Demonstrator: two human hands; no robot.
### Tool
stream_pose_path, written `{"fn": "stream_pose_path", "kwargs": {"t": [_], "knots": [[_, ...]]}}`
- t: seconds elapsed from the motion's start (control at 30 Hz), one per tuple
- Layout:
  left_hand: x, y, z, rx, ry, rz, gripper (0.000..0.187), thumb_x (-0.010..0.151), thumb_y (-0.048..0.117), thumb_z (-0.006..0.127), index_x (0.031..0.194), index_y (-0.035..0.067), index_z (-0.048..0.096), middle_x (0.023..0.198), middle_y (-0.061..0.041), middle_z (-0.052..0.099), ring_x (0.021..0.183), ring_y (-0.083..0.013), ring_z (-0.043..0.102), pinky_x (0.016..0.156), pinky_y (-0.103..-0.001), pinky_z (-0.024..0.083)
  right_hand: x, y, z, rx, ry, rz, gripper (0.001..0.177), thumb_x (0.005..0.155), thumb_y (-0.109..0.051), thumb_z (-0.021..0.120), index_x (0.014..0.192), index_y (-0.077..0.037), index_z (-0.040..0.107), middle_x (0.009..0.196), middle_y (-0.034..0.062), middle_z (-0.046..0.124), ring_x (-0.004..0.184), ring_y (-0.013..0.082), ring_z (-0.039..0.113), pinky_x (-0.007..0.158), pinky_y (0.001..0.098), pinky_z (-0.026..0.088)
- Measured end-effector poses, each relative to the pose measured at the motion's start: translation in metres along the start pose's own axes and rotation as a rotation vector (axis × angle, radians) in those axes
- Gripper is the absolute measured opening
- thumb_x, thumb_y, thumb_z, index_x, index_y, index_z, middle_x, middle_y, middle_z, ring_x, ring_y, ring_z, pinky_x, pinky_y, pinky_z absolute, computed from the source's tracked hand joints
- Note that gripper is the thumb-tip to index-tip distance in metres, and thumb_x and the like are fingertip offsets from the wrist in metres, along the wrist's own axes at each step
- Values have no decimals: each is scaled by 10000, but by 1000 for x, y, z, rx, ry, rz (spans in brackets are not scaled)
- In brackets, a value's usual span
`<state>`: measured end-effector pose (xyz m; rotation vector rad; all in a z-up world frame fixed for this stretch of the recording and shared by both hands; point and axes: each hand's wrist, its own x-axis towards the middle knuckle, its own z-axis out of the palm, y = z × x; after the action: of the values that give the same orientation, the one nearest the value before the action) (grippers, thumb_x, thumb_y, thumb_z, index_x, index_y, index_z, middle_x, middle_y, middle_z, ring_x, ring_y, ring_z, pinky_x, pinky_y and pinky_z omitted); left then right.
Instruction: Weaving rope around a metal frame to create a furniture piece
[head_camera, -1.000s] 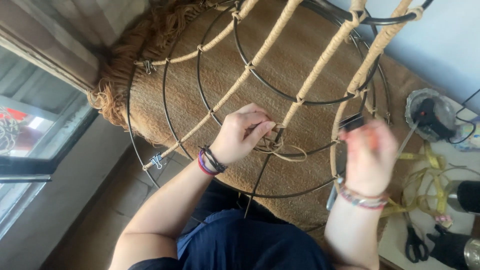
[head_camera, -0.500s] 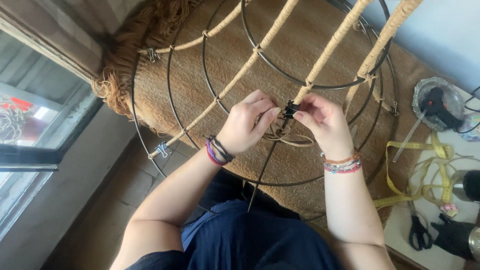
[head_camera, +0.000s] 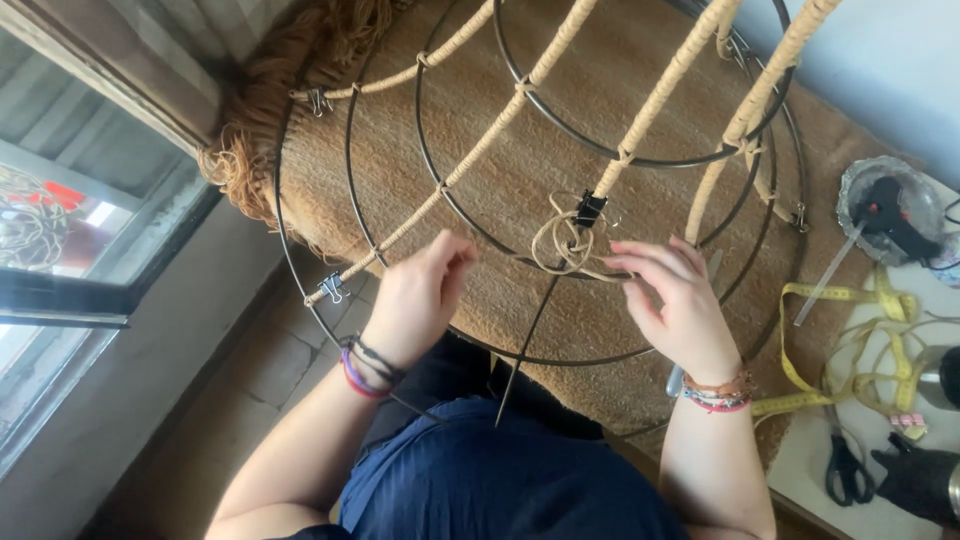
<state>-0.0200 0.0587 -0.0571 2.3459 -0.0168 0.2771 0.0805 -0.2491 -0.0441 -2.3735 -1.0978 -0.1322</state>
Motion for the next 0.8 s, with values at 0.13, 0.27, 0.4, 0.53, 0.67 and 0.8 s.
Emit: {"fn": "stream_pose_path", "kwargs": {"t": [0.13,0.27,0.4,0.53,0.67,0.8], "knots": [[20,8,5,155,133,83,26,1008,268,617,1014,246,605,813,31,672,778,-254,736,682,-365,581,-9,3,3,50,48,-16,298,992,-23,537,1176,-159,728,1304,17,685,1250,185,619,1176,409,320],[44,18,12,229,185,209,58,978,237,667,964,184,649,854,3,644,793,-269,723,682,-370,583,-8,-1,7,58,109,5,224,987,-58,612,1163,-118,735,1218,76,706,1200,257,646,1145,481,368],[83,7,38,354,58,216,80,932,278,700,954,202,710,866,-1,654,794,-294,737,713,-415,606,-1,8,21,-42,332,168,220,989,-163,774,1184,-81,713,1007,91,740,972,295,717,965,459,526],[118,-5,66,326,-122,129,66,880,344,743,895,281,759,770,18,695,753,-317,754,724,-449,625,10,10,30,-64,372,370,286,1022,-403,754,1118,-200,576,831,-75,742,836,114,732,846,288,526],[127,5,57,118,-288,64,167,850,391,745,954,272,692,770,80,752,860,-278,766,839,-459,604,18,7,26,374,241,302,311,1021,-220,700,1070,-90,422,904,167,748,912,303,752,805,412,569],[123,1,59,116,-284,147,255,916,482,663,1063,276,631,802,95,776,856,-263,767,859,-480,593,9,-9,14,241,143,27,175,922,-94,688,1029,33,746,1013,64,361,801,156,431,716,238,422]]}}
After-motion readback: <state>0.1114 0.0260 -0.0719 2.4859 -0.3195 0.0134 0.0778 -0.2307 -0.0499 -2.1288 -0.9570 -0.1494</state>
